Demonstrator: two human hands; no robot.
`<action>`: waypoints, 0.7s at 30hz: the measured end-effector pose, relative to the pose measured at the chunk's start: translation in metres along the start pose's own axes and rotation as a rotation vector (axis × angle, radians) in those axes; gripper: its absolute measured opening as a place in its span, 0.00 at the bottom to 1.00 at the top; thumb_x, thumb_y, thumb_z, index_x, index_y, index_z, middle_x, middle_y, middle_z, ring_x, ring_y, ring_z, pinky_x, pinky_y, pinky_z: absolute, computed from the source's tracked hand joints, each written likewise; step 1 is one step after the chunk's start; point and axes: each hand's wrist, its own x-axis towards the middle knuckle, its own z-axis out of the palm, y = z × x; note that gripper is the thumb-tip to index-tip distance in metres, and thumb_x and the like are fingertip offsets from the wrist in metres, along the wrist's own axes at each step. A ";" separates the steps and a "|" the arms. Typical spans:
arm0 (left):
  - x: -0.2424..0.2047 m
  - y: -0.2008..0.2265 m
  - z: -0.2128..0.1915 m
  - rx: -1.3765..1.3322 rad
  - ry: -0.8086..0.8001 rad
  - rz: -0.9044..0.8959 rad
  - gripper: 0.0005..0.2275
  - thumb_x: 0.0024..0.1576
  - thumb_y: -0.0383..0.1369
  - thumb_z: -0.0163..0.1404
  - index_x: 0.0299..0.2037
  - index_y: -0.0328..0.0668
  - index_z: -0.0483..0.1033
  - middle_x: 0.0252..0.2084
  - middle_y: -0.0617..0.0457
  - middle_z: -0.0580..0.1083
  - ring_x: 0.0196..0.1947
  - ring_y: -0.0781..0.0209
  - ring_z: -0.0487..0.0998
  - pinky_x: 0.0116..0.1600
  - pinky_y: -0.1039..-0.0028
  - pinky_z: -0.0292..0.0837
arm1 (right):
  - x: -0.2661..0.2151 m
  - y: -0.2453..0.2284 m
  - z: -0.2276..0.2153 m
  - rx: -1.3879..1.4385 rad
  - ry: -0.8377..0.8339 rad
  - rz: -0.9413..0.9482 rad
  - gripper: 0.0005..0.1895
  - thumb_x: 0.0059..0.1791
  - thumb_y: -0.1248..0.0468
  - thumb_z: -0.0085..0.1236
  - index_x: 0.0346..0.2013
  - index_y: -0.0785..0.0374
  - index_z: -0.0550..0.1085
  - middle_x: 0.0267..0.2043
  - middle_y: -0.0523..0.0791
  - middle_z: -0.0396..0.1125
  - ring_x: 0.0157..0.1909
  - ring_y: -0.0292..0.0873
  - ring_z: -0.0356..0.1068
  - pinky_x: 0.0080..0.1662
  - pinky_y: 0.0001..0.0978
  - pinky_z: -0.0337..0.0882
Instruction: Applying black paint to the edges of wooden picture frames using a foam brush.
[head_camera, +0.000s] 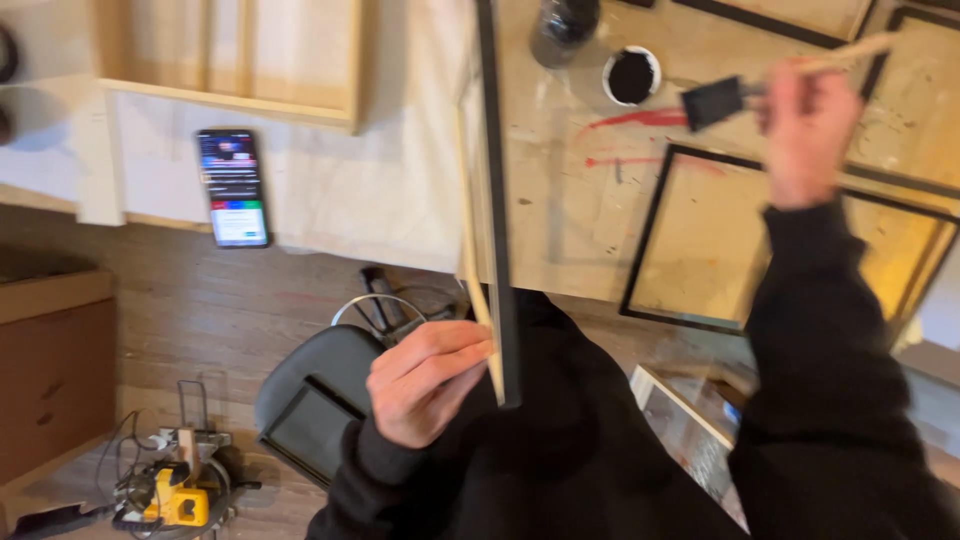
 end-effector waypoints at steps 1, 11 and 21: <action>-0.001 0.002 -0.003 -0.005 -0.015 -0.008 0.10 0.52 0.17 0.62 0.43 0.32 0.79 0.44 0.46 0.79 0.44 0.53 0.83 0.50 0.71 0.80 | -0.006 -0.016 -0.006 0.193 0.045 0.097 0.08 0.69 0.64 0.55 0.49 0.64 0.71 0.36 0.41 0.65 0.35 0.33 0.64 0.38 0.24 0.64; -0.020 0.003 -0.007 -0.066 -0.028 0.012 0.10 0.55 0.20 0.62 0.45 0.36 0.79 0.46 0.49 0.79 0.45 0.57 0.83 0.50 0.74 0.80 | -0.092 -0.253 0.032 0.161 -0.377 -0.182 0.14 0.62 0.50 0.49 0.42 0.57 0.69 0.37 0.42 0.70 0.29 0.29 0.65 0.32 0.20 0.59; -0.041 0.015 -0.018 -0.072 -0.067 0.021 0.10 0.55 0.21 0.62 0.46 0.37 0.80 0.46 0.50 0.78 0.45 0.57 0.83 0.49 0.73 0.80 | -0.122 -0.343 0.093 -0.171 -0.638 -0.361 0.14 0.61 0.58 0.50 0.47 0.68 0.72 0.36 0.45 0.69 0.37 0.34 0.71 0.38 0.24 0.71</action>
